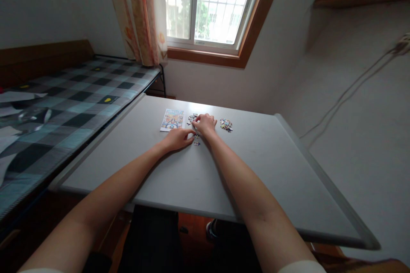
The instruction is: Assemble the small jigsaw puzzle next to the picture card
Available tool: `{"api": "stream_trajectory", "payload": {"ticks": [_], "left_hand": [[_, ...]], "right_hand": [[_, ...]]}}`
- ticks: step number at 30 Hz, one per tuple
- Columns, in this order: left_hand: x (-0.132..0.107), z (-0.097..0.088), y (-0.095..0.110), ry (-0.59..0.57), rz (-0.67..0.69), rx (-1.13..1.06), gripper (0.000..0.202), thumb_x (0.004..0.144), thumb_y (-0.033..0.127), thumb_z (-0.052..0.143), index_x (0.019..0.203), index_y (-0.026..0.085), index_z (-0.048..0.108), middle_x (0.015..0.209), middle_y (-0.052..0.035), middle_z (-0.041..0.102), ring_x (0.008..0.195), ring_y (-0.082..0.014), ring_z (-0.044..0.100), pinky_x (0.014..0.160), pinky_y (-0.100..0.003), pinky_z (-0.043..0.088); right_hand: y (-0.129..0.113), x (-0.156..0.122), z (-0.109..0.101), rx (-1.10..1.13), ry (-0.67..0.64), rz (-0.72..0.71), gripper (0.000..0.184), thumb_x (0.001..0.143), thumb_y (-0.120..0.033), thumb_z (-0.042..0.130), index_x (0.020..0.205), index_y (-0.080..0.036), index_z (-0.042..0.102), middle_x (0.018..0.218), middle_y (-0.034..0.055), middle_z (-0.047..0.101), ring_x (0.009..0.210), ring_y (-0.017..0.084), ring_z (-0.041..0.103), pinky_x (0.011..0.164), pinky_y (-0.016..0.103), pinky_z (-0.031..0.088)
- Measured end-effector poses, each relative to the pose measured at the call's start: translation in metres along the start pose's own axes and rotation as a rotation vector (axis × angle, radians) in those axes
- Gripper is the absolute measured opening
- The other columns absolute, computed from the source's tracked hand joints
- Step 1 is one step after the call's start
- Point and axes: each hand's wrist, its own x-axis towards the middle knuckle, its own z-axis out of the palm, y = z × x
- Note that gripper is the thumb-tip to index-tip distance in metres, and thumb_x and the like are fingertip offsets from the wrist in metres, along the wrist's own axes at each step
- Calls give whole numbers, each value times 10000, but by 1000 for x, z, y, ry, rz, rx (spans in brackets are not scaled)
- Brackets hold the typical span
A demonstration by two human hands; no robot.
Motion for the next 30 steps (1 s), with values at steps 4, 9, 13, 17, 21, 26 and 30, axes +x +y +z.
{"api": "stream_trajectory", "payload": {"ticks": [4, 9, 13, 17, 21, 26, 30], "left_hand": [[0, 1, -1, 5, 0, 6, 316, 850, 400, 492, 1082, 289, 677, 674, 7, 644, 639, -152, 582, 601, -230, 370], [0, 1, -1, 5, -1, -4, 318, 858, 411, 482, 1077, 291, 678, 655, 11, 636, 631, -149, 578, 596, -229, 358], [-1, 0, 1, -6, -3, -22, 321, 858, 422, 477, 1079, 295, 673, 654, 16, 631, 604, -138, 562, 566, -227, 328], [-1, -1, 1, -4, -5, -33, 319, 856, 428, 474, 1070, 298, 673, 648, 19, 622, 591, -131, 543, 562, -224, 313], [0, 1, -1, -10, -16, -20, 336, 854, 441, 474, 1075, 287, 674, 648, 13, 615, 603, -134, 534, 573, -223, 314], [1, 2, -4, -15, -17, -15, 339, 854, 442, 466, 1075, 288, 671, 643, 13, 604, 594, -131, 522, 556, -226, 295], [1, 2, -5, -15, -9, -20, 342, 852, 440, 463, 1077, 285, 668, 650, 11, 604, 597, -129, 520, 553, -226, 291]], "right_hand": [[1, 5, -3, 16, -29, 23, 286, 727, -446, 624, 892, -226, 701, 1104, 98, 594, 1091, 300, 468, 929, 458, 331], [15, 6, -15, 152, -1, 54, 307, 688, -483, 640, 863, -237, 697, 1003, 66, 620, 1007, 270, 522, 898, 451, 371], [47, -6, -23, 260, 87, -23, 254, 673, -416, 667, 812, -204, 683, 912, 57, 619, 897, 216, 552, 852, 380, 418], [83, -25, -26, 340, 120, -127, 212, 675, -345, 665, 790, -167, 651, 873, 62, 605, 788, 168, 554, 774, 317, 452], [101, -39, -33, 367, 96, -106, 186, 662, -318, 670, 758, -165, 625, 799, 43, 619, 710, 147, 556, 707, 289, 461], [103, -44, -41, 347, 60, -25, 202, 667, -334, 671, 769, -166, 625, 746, 31, 638, 678, 138, 573, 666, 262, 452], [103, -46, -40, 290, 30, -9, 194, 681, -321, 679, 780, -160, 635, 745, 35, 645, 683, 138, 582, 666, 251, 440]]}}
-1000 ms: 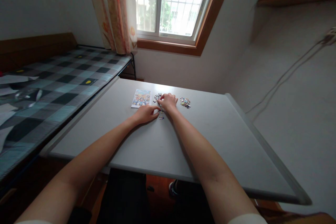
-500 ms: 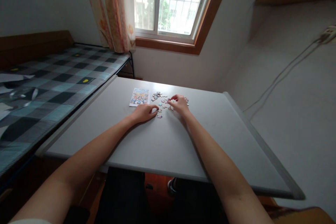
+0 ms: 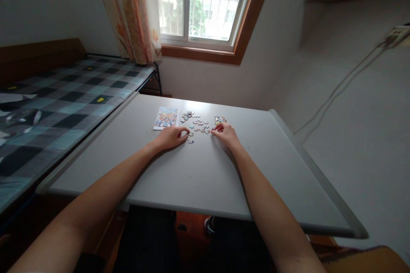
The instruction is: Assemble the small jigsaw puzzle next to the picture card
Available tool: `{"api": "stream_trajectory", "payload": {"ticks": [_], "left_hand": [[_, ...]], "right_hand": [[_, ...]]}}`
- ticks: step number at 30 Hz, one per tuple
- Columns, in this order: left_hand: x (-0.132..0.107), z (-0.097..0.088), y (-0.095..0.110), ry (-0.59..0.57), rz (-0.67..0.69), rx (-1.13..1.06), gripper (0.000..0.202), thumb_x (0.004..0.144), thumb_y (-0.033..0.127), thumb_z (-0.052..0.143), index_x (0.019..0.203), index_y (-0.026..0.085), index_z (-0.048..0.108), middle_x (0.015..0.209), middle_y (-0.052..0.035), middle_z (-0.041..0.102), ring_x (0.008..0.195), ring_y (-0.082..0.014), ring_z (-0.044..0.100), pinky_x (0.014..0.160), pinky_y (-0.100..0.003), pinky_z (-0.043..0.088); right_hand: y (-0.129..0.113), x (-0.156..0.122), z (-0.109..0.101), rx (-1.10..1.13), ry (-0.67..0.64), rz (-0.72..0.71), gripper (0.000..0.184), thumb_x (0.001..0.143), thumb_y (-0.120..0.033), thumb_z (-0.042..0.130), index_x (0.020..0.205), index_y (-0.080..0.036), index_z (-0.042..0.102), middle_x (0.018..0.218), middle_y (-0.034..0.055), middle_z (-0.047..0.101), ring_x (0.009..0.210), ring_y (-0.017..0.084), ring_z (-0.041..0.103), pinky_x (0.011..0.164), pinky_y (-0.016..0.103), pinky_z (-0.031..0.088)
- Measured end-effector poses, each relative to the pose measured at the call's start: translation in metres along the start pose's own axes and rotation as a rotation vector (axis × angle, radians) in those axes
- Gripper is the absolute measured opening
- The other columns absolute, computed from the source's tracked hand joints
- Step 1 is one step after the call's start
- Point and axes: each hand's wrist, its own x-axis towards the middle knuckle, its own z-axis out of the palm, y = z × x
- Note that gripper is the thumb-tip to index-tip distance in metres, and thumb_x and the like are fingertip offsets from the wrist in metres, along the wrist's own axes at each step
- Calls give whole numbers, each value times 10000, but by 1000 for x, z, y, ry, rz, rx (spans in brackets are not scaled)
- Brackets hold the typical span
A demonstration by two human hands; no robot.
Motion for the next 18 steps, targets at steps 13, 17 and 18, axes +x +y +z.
{"api": "stream_trajectory", "payload": {"ticks": [13, 17, 18], "left_hand": [[-1, 0, -1, 0, 2, -9, 362, 854, 455, 455, 1069, 259, 671, 640, 9, 588, 585, -122, 507, 562, -222, 291], [-1, -1, 0, -7, -3, -6, 365, 854, 454, 455, 1075, 255, 667, 635, 10, 585, 580, -119, 505, 554, -221, 280], [-1, 0, 0, -7, -2, -6, 363, 854, 454, 455, 1075, 259, 667, 635, 11, 585, 579, -119, 504, 552, -221, 280]], "right_hand": [[-2, -3, 3, -131, -27, -52, 157, 732, -278, 643, 808, -149, 690, 804, 57, 658, 733, 144, 574, 701, 241, 420], [0, -2, 6, -127, -33, -75, 156, 729, -285, 640, 803, -158, 695, 822, 52, 658, 748, 143, 571, 703, 237, 417], [0, -2, 7, -127, -35, -78, 156, 730, -286, 639, 803, -160, 695, 828, 52, 659, 752, 142, 570, 706, 237, 417]]}}
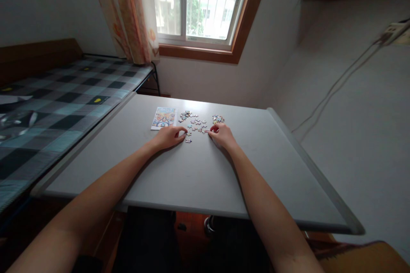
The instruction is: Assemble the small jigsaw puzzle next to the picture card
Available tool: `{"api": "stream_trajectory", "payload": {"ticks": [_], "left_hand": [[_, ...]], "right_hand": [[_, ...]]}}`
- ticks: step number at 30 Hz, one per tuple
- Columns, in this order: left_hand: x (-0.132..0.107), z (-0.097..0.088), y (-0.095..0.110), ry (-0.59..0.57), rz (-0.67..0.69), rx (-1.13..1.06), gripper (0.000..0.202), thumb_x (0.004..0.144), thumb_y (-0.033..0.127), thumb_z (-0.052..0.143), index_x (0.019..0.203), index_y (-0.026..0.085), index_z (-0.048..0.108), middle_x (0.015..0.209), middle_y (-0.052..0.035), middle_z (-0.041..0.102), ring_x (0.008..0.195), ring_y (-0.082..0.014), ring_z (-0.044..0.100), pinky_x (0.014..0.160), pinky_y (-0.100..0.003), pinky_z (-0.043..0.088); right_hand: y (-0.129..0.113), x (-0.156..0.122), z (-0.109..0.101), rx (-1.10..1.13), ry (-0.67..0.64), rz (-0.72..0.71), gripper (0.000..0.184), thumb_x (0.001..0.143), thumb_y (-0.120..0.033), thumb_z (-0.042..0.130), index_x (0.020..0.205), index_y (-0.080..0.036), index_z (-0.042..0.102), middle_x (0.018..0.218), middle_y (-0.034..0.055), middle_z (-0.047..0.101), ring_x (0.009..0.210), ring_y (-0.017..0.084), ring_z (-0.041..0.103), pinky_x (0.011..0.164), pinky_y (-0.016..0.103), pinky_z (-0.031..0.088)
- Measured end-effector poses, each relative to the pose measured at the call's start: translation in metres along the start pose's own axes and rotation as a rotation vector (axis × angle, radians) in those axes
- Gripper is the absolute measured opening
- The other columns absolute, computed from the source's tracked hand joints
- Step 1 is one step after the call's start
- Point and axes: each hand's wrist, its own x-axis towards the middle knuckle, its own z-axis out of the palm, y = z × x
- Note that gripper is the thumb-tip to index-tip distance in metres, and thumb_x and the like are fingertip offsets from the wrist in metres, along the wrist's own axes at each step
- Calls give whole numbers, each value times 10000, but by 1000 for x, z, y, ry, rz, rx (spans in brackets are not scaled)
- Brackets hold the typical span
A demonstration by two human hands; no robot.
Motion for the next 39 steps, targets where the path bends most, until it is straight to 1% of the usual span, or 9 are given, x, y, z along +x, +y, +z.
{"api": "stream_trajectory", "payload": {"ticks": [7, 16, 20, 24, 31, 39], "left_hand": [[0, 1, -1, 7, -2, 6, 361, 854, 464, 456, 1072, 269, 668, 637, 12, 591, 576, -120, 507, 546, -227, 280], [0, -2, 3, 5, -8, 8, 343, 853, 442, 466, 1073, 274, 669, 628, 17, 594, 587, -124, 518, 548, -226, 285], [0, -2, 2, -1, -14, 5, 355, 853, 451, 458, 1076, 272, 670, 625, 13, 590, 590, -125, 514, 544, -224, 277], [0, -1, 0, -4, -14, 2, 360, 852, 454, 457, 1075, 269, 670, 622, 12, 583, 575, -122, 502, 547, -222, 282], [-1, -2, 0, -6, -12, -3, 369, 850, 453, 464, 1095, 263, 665, 636, 10, 585, 589, -123, 504, 555, -219, 294], [-1, -1, 1, -7, -10, -7, 359, 856, 443, 459, 1091, 268, 666, 636, 10, 586, 592, -124, 508, 557, -224, 290]], "right_hand": [[1, 0, 1, -11, 4, -5, 166, 742, -300, 633, 812, -161, 689, 825, 52, 649, 746, 137, 560, 704, 234, 411], [0, -2, 1, -12, 17, 3, 164, 765, -287, 594, 835, -165, 679, 800, 44, 645, 722, 134, 559, 699, 235, 408], [-1, -2, 0, -1, 23, 8, 177, 787, -255, 549, 874, -165, 673, 796, 43, 653, 725, 136, 573, 706, 236, 411], [-3, -2, 1, -23, 13, 13, 202, 806, -227, 510, 909, -172, 674, 849, 53, 661, 752, 139, 587, 731, 238, 413], [-9, -6, -1, -69, 7, 28, 210, 822, -255, 506, 927, -193, 678, 888, 59, 663, 803, 159, 590, 753, 252, 416], [-10, -7, -1, -96, 3, 30, 204, 829, -265, 507, 937, -207, 670, 866, 51, 656, 798, 166, 579, 731, 253, 402]]}}
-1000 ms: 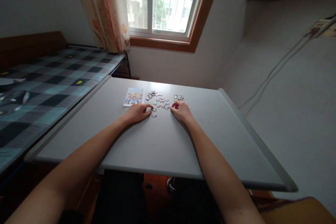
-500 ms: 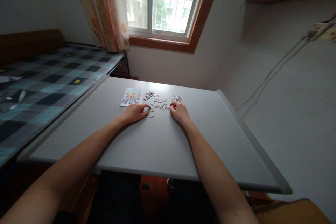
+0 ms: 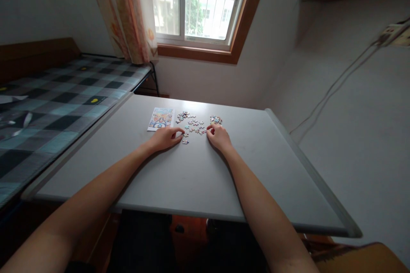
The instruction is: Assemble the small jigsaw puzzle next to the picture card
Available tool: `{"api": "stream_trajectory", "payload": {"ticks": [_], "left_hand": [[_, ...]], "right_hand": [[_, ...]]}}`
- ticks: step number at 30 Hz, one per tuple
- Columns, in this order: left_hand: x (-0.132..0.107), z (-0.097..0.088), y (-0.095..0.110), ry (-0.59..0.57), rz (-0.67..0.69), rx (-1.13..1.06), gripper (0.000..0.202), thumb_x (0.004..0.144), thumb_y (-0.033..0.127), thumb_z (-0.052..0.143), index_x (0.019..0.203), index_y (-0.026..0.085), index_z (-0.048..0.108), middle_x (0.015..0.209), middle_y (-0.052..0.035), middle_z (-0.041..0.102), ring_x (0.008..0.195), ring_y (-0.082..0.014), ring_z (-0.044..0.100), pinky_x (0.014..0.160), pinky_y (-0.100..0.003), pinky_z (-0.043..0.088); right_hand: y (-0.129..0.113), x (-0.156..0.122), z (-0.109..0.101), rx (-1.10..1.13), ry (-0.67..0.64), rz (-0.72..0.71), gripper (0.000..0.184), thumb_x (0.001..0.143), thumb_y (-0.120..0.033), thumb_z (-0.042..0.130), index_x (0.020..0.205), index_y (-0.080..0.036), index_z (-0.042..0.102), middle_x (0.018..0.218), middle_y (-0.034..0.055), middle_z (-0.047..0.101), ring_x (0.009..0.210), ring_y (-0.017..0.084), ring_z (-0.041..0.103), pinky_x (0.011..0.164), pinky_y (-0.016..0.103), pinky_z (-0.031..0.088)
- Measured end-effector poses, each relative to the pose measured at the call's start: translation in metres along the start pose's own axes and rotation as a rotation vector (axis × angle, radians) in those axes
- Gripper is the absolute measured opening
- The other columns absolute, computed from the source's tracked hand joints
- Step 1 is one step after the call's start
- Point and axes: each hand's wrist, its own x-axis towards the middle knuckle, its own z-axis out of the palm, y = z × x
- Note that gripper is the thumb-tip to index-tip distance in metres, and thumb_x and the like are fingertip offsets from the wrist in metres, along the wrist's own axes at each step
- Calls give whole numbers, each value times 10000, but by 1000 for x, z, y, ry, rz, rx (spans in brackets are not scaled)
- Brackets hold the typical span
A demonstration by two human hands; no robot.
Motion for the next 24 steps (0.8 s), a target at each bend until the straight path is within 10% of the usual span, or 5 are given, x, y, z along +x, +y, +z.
{"api": "stream_trajectory", "payload": {"ticks": [24], "left_hand": [[1, 2, 0, 14, 3, 13, 329, 852, 431, 483, 1073, 276, 671, 626, 15, 591, 584, -122, 517, 553, -222, 295]], "right_hand": [[-1, -2, -1, -6, 9, -13, 219, 826, -266, 498, 943, -205, 672, 806, 38, 651, 736, 149, 552, 704, 243, 388]]}}
